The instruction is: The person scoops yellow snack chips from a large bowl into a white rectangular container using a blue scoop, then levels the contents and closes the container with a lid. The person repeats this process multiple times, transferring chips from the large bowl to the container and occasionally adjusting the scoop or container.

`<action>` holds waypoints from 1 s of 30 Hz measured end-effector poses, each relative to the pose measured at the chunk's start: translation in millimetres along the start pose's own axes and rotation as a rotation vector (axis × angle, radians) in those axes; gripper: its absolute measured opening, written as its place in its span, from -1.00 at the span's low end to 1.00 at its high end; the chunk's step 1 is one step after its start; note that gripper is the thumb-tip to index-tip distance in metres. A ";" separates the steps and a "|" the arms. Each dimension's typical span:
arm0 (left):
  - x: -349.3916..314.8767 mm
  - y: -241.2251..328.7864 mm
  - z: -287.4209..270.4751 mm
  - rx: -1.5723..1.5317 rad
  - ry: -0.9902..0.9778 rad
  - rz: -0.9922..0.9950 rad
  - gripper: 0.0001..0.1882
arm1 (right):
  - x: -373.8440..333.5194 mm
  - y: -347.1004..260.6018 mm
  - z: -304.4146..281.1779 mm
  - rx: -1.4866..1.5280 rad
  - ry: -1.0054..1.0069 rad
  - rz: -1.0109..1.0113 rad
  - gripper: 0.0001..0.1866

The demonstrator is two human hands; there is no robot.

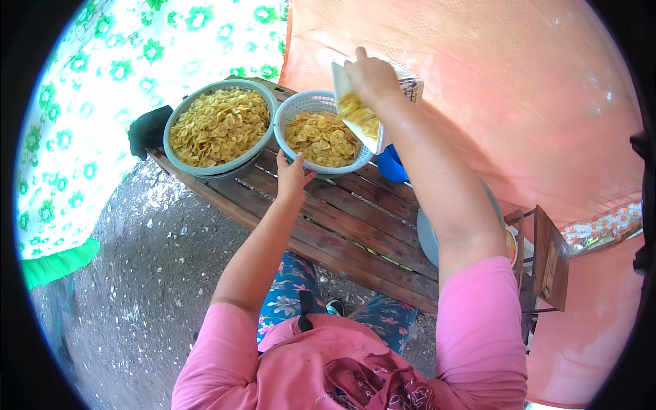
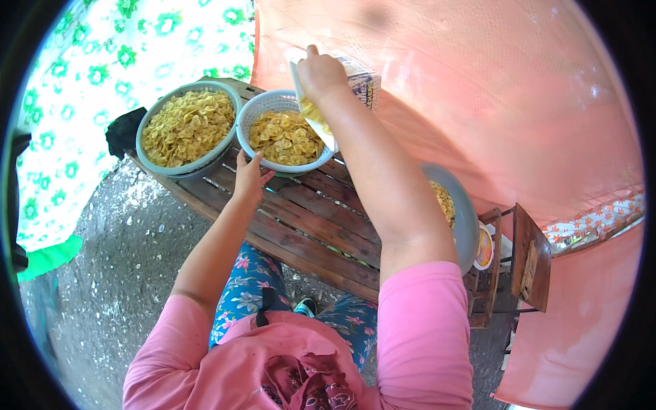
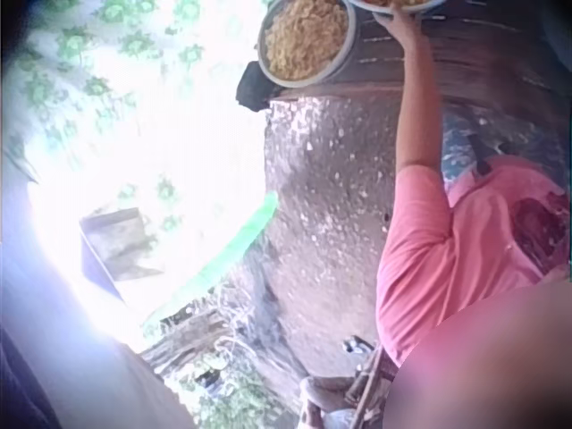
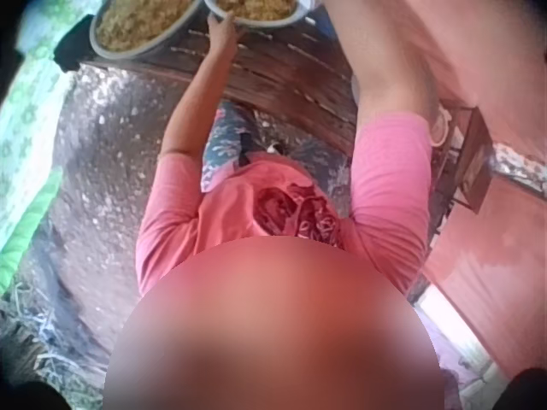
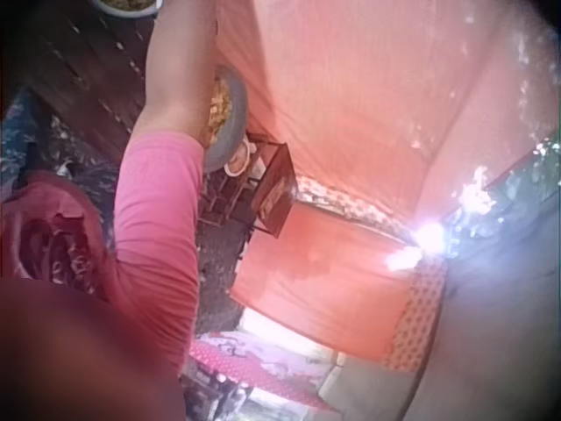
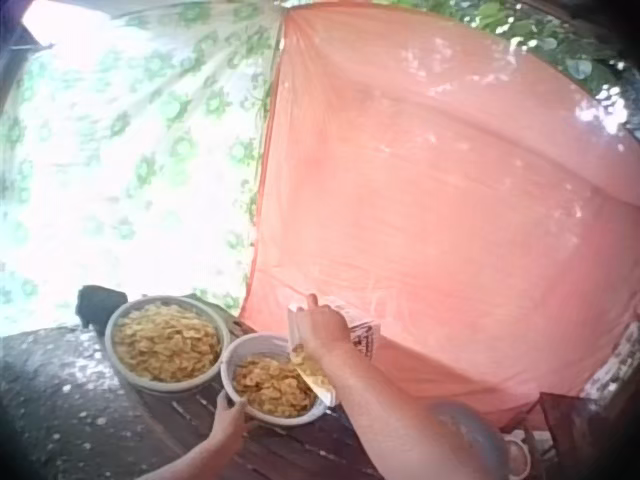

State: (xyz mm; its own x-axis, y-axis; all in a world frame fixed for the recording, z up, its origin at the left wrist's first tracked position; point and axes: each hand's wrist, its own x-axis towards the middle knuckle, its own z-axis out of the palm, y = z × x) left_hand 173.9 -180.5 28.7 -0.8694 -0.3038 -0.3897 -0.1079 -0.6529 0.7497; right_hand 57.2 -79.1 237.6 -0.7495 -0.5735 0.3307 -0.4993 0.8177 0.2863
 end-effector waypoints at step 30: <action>2.8 3.2 -6.4 -0.050 -0.072 -0.015 -0.35 | -44.0 -17.3 20.5 -0.147 0.103 -0.299 -0.79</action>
State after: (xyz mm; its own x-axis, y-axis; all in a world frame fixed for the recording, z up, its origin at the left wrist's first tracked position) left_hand 174.2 -187.8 26.6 -0.9003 -0.2448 -0.3599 -0.0984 -0.6910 0.7161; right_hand 89.9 -66.9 199.7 -0.5276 -0.7949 0.2997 -0.6168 0.6010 0.5082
